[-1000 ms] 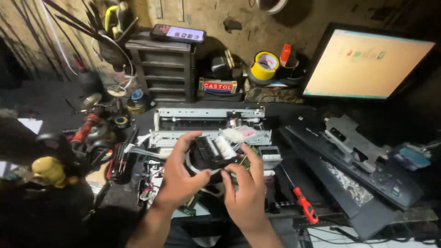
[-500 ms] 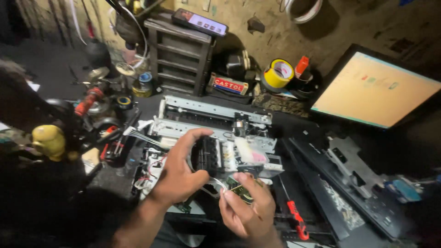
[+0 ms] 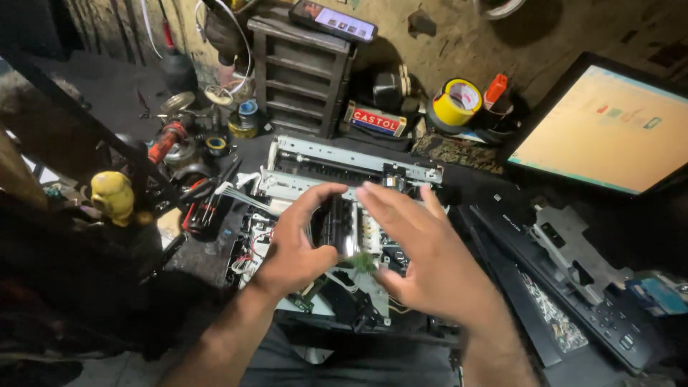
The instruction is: Disassembling and reassembling internal components of a printer, including the print head and ribbon cables
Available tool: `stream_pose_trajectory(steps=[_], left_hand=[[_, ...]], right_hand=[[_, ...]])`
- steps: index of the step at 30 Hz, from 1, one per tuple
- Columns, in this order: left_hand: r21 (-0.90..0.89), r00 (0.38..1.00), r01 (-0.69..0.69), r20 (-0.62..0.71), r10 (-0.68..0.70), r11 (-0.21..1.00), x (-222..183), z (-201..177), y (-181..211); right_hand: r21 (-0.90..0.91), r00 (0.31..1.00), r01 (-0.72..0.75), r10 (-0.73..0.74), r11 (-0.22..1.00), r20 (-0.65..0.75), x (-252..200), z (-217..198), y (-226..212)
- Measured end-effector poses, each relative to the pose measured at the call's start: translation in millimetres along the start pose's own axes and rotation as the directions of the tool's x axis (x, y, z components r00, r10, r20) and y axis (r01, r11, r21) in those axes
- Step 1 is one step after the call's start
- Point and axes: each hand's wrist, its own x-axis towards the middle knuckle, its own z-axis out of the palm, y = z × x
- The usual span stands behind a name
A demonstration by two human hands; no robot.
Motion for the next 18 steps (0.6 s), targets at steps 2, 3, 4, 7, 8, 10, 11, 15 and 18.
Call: stream_pose_trajectory(steps=[2,3,4,7,8,10,11,15,18], left_hand=[[0.044,1.000,0.017,-0.010,-0.017,0.999,-0.9,-0.4,-0.3],[0.089,0.999,0.031,-0.021,-0.029,0.996,0.0,-1.6,0.4],[0.097,1.000,0.022,-0.021,-0.020,0.995,-0.2,-1.4,-1.2],[0.048,0.998,0.014,-0.058,-0.011,0.999,0.7,-1.9,-7.3],[0.034,0.995,0.041,-0.087,-0.038,0.999,1.1,-1.7,-11.0],[0.022,0.991,0.071,-0.114,-0.068,0.997,1.5,-2.1,-16.4],[0.006,0.991,0.082,-0.106,-0.081,0.997,1.4,-2.8,-17.6],[-0.026,0.992,0.077,-0.100,-0.080,0.997,1.8,-1.4,-23.7],[0.015,0.988,0.127,-0.090,-0.125,0.992,1.7,-3.9,-16.6]], right_hand=[[-0.024,1.000,0.016,-0.016,1.000,0.008,-2.0,-2.1,-3.1],[-0.051,0.999,0.035,-0.035,0.998,0.014,-1.4,-3.9,-4.8],[-0.053,0.999,0.042,-0.042,0.998,0.004,-2.8,-1.7,-4.0],[-0.156,0.987,0.119,-0.134,0.981,-0.090,-5.3,3.7,-6.8],[-0.173,0.980,0.156,-0.175,0.973,-0.100,-6.7,5.3,-11.1],[-0.188,0.971,0.189,-0.213,0.964,-0.112,-10.8,12.9,-13.7],[-0.175,0.959,0.196,-0.226,0.965,-0.169,-13.4,18.5,-12.3],[-0.274,0.947,0.218,-0.271,0.937,-0.175,-19.9,25.9,-9.9],[-0.189,0.922,0.238,-0.282,0.953,-0.263,-23.7,30.4,-4.9]])
